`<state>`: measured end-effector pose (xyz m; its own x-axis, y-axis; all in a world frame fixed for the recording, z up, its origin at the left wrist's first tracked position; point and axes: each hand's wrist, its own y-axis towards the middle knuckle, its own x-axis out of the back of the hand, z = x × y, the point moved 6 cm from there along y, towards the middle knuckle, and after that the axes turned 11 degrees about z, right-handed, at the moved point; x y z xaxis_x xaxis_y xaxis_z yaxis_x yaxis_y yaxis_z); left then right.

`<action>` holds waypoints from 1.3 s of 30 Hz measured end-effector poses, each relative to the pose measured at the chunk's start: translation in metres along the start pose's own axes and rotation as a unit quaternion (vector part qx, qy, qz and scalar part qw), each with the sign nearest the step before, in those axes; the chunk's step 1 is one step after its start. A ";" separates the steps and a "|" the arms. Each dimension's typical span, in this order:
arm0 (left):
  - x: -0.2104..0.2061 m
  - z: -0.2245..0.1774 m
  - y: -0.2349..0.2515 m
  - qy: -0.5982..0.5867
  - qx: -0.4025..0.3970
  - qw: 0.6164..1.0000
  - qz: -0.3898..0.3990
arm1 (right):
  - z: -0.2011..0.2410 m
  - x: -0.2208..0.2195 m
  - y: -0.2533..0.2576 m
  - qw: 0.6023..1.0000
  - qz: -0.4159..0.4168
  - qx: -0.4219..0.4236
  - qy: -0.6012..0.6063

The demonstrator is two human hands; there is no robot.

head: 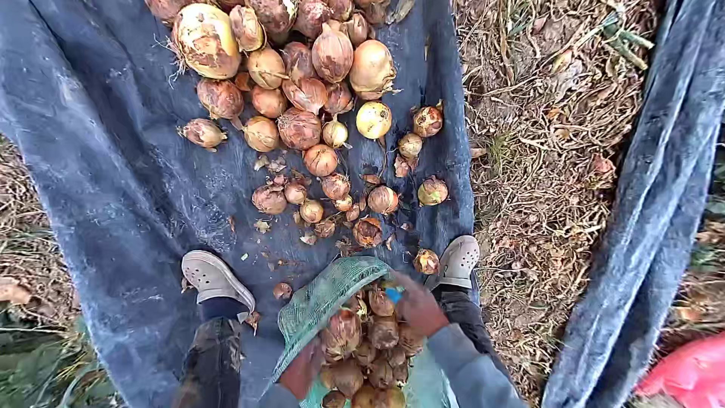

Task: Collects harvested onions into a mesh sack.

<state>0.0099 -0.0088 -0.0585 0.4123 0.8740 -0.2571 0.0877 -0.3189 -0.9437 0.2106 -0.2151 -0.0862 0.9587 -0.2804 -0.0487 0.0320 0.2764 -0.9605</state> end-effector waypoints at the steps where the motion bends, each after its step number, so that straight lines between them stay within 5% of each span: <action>1: 0.033 -0.014 0.005 0.028 -0.008 0.998 -0.056 | 0.007 0.035 0.021 0.997 -0.078 0.002 0.023; 5: 0.123 -0.083 0.047 0.097 -0.082 0.952 -0.277 | 0.044 0.088 0.099 0.963 -0.241 -0.079 0.095; 9: 0.152 -0.140 0.101 0.112 -0.105 0.925 -0.346 | 0.063 0.070 0.141 0.940 -0.274 -0.182 0.093; 15: 0.154 -0.167 0.156 -0.064 -0.195 0.940 -0.273 | 0.041 0.080 0.156 0.949 -0.295 -0.094 0.064; 21: 0.151 -0.157 0.161 -0.127 -0.208 0.932 -0.268 | 0.041 0.076 0.164 0.961 -0.253 -0.069 0.084; 27: 0.121 -0.128 0.131 -0.322 -0.196 0.911 -0.166 | 0.040 0.050 0.134 0.979 -0.163 0.007 0.126; 30: 0.089 -0.091 0.098 -0.241 -0.152 0.954 -0.092 | 0.039 -0.014 0.085 0.998 -0.026 0.061 0.022; 33: 0.081 -0.073 0.047 -0.007 -0.071 0.993 0.092 | 0.052 -0.038 0.034 0.981 0.114 0.137 -0.072; 35: 0.079 -0.086 0.027 0.116 -0.036 0.985 0.123 | 0.028 0.000 0.026 0.991 0.001 0.079 -0.107; 37: 0.088 -0.117 0.034 0.178 -0.066 0.982 -0.008 | -0.015 0.053 0.045 0.979 -0.170 -0.037 -0.111; 39: 0.096 -0.156 0.070 0.222 -0.113 0.958 -0.142 | -0.052 0.088 0.082 0.957 -0.227 -0.146 -0.105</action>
<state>0.1974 -0.0045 -0.1172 0.6835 0.7109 0.1656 0.4271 -0.2056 -0.8805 0.2830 -0.2651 -0.1830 0.9017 -0.1110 0.4179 0.4072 -0.1067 -0.9071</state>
